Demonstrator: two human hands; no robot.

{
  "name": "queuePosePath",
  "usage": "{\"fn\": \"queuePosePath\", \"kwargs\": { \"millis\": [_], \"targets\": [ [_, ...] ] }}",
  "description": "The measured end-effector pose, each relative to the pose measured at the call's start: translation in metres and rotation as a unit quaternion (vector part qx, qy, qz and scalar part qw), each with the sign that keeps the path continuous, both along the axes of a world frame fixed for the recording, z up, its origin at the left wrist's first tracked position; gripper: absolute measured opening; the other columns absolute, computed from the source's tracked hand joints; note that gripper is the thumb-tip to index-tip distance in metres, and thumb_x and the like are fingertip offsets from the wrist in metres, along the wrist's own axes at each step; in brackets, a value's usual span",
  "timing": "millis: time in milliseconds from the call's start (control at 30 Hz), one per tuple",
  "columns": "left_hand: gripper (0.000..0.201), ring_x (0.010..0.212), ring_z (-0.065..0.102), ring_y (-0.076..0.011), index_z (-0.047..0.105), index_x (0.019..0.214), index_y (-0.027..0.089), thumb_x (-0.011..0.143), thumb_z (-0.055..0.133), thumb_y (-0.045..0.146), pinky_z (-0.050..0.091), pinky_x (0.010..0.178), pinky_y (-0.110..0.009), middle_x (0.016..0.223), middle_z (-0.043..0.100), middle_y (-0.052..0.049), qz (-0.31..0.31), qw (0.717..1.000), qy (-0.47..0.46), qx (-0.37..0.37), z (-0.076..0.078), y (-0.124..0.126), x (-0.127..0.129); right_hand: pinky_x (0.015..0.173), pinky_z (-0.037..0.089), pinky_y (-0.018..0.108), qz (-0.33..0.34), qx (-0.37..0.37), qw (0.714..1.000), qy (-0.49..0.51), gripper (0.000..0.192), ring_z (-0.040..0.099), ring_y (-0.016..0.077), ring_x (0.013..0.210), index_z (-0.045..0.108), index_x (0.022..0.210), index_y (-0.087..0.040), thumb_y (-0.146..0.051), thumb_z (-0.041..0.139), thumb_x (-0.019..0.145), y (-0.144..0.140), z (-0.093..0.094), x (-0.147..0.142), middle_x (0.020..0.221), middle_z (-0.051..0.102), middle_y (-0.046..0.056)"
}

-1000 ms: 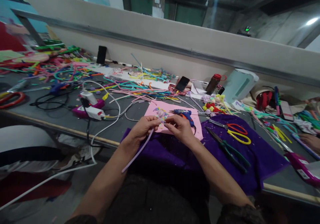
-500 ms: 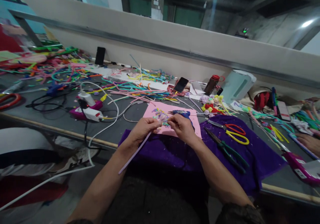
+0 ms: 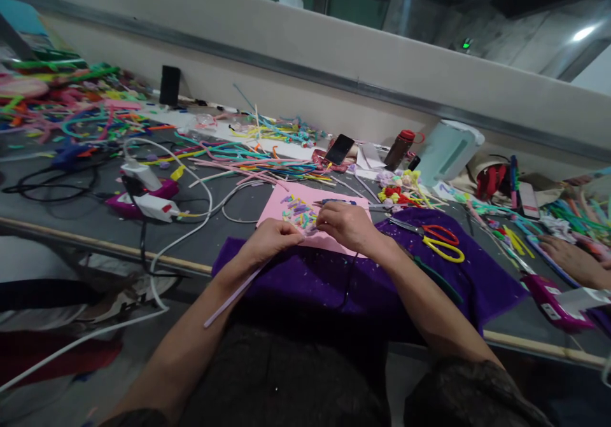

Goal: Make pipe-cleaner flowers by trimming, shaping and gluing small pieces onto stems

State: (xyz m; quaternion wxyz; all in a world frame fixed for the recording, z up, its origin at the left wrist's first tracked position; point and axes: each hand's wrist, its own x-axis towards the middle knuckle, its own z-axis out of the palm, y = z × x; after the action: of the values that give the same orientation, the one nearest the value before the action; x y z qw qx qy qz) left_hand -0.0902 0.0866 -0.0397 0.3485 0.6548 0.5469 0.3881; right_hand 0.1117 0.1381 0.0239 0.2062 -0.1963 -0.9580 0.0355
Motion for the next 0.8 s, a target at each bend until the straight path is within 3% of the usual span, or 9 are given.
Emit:
{"fn": "queuePosePath", "kwargs": {
  "millis": [300,800],
  "targets": [
    [0.024,0.049,0.040,-0.0093,0.062,0.052,0.014,0.065,0.056,0.033,0.022,0.045,-0.021,0.047,0.047,0.003,-0.002,1.000,-0.008,-0.004,-0.001,-0.001,0.002,0.072,0.042,0.027,0.027,0.042,0.998,-0.037,0.015,0.055,0.0166,0.086,0.063,0.084,-0.018,-0.024,0.050,0.088,-0.005,0.005,-0.008,0.090,0.062,0.006],
    [0.019,0.049,0.041,-0.0091,0.065,0.053,0.014,0.062,0.058,0.030,0.024,0.044,-0.020,0.049,0.051,0.002,0.004,0.999,-0.026,-0.019,0.002,-0.003,0.004,0.074,0.043,0.028,0.027,0.043,0.996,-0.078,0.014,0.054,0.0177,0.089,0.063,0.084,-0.018,-0.021,0.049,0.088,-0.007,0.005,-0.012,0.095,0.060,0.008]
  ]
}}
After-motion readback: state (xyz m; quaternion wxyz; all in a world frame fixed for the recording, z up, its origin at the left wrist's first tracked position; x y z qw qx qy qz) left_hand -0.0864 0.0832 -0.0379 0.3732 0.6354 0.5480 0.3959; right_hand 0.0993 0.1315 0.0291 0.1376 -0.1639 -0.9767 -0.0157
